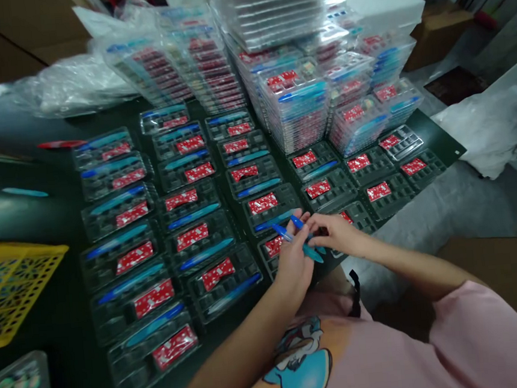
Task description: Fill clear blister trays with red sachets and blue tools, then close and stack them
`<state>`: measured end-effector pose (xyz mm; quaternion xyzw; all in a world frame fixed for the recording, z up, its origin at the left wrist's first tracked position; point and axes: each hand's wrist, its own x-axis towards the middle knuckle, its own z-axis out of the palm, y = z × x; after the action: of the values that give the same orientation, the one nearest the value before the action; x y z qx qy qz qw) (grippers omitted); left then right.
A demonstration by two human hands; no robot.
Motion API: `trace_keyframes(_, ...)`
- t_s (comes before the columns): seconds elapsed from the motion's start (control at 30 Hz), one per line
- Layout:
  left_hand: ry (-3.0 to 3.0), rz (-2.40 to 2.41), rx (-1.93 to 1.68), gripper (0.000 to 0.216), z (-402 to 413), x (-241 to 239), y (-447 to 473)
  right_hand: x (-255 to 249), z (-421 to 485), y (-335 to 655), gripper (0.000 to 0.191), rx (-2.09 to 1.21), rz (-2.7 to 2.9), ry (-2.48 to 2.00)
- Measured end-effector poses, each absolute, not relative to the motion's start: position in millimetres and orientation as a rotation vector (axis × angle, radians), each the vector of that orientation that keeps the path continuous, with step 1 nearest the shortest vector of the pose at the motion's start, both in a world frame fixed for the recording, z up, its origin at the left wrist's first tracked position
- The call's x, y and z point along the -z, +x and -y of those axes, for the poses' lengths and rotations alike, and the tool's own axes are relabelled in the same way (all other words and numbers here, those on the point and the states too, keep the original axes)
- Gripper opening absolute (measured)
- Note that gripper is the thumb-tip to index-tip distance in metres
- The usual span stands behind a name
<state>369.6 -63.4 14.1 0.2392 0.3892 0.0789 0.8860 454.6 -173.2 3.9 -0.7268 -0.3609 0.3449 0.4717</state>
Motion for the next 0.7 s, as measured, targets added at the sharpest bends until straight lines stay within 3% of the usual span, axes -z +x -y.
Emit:
trace_keyframes(0.1, 0.507, -0.823, -0.059, 0.034, 73, -13, 360, 0, 193, 455, 0.022, -0.792, 0.897, -1.814)
trace_keyframes(0.2, 0.455, -0.865, 0.048, 0.032, 74, -15, 350, 6, 212, 496, 0.026, -0.536, 1.006, -2.045)
trace_keyframes(0.4, 0.365, -0.947, 0.093, 0.009, 70, -21, 345, 16, 224, 568, 0.027, -0.331, 1.327, -2.42)
trace_keyframes(0.7, 0.326, -0.987, 0.129, 0.018, 68, -23, 339, 13, 237, 573, 0.025, -0.25, 1.39, -2.39)
